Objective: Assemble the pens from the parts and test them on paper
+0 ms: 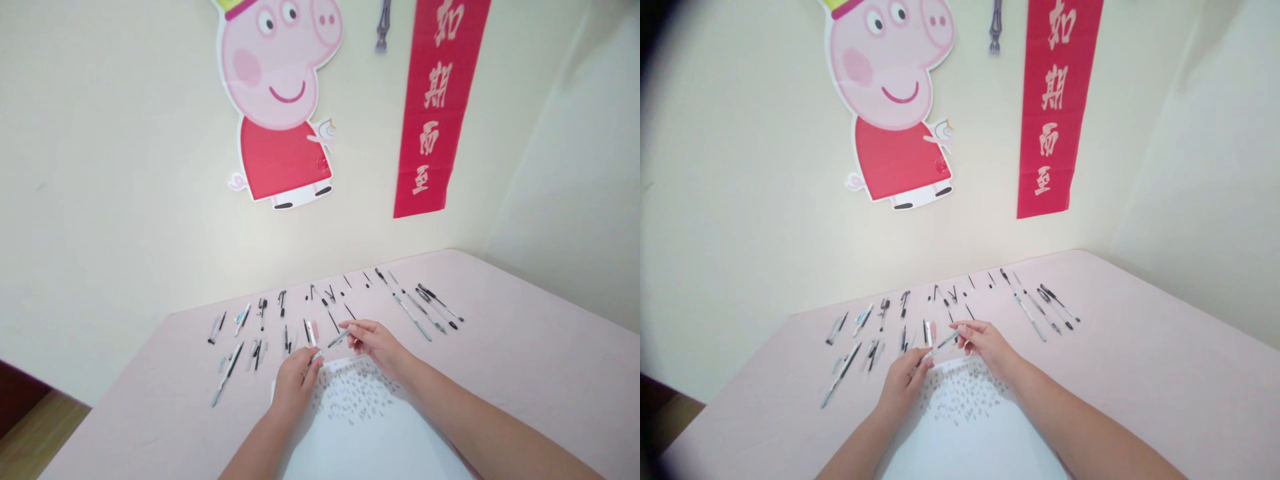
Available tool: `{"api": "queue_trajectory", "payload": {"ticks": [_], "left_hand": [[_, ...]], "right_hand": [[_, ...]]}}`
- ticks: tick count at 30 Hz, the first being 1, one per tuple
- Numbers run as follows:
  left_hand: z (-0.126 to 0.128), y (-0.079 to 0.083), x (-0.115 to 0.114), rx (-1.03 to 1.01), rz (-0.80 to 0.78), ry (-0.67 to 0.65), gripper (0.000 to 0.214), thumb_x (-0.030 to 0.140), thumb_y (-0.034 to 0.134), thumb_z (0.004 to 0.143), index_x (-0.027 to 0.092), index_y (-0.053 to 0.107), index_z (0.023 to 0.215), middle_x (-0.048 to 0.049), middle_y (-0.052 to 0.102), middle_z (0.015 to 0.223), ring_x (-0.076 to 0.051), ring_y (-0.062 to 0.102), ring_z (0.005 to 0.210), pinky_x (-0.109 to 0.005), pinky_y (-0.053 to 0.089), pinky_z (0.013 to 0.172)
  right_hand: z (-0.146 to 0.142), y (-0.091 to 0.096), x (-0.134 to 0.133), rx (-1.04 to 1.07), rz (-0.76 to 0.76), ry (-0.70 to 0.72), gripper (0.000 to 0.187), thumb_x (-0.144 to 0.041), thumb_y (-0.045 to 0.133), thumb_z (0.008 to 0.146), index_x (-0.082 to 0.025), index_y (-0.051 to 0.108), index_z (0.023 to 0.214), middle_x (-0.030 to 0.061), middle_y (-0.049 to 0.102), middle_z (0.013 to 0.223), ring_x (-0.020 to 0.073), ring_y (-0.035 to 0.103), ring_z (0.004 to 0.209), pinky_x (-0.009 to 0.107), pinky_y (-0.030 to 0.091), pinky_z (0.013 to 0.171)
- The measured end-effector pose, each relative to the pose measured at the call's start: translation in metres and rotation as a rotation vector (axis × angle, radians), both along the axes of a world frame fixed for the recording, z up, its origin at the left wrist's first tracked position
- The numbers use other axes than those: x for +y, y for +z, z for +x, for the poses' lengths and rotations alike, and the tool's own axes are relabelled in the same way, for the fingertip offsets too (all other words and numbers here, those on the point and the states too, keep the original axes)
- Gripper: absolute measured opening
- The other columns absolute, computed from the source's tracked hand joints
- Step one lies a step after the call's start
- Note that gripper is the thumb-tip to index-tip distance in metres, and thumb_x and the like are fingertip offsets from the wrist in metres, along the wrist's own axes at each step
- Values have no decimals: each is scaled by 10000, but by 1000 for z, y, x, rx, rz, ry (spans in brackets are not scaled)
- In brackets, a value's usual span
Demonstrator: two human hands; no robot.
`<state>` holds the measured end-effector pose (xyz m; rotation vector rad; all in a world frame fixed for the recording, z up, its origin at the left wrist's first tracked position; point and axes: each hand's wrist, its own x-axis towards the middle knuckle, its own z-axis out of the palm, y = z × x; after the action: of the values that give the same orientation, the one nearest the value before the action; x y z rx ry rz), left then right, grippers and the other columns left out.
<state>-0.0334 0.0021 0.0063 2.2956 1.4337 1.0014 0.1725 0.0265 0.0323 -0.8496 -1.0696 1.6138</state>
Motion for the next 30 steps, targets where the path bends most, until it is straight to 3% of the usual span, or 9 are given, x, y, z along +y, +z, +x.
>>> {"api": "queue_trajectory", "payload": {"ticks": [23, 27, 30], "left_hand": [[-2, 2, -5, 73, 252, 74, 211, 263, 491, 854, 183, 663, 949, -65, 704, 847, -180, 643, 778, -295, 501, 716], [0, 4, -5, 65, 229, 69, 218, 277, 480, 857, 181, 662, 927, -67, 702, 821, -181, 640, 764, -290, 491, 711], [0, 5, -4, 47, 151, 77, 244, 309, 457, 867, 180, 661, 904, -62, 698, 793, -177, 635, 741, -280, 481, 682]], "right_hand": [[-5, 4, -3, -10, -38, -59, 355, -449, 716, 634, -127, 708, 782, 9, 564, 604, 91, 461, 562, 214, 324, 510], [-6, 2, -2, -25, -32, -62, 367, -447, 693, 662, -126, 694, 842, 2, 547, 615, 87, 462, 559, 205, 338, 506], [-7, -2, -1, -48, 12, -56, 415, -438, 643, 717, -138, 638, 1003, 9, 550, 693, 98, 493, 594, 204, 363, 506]]}}
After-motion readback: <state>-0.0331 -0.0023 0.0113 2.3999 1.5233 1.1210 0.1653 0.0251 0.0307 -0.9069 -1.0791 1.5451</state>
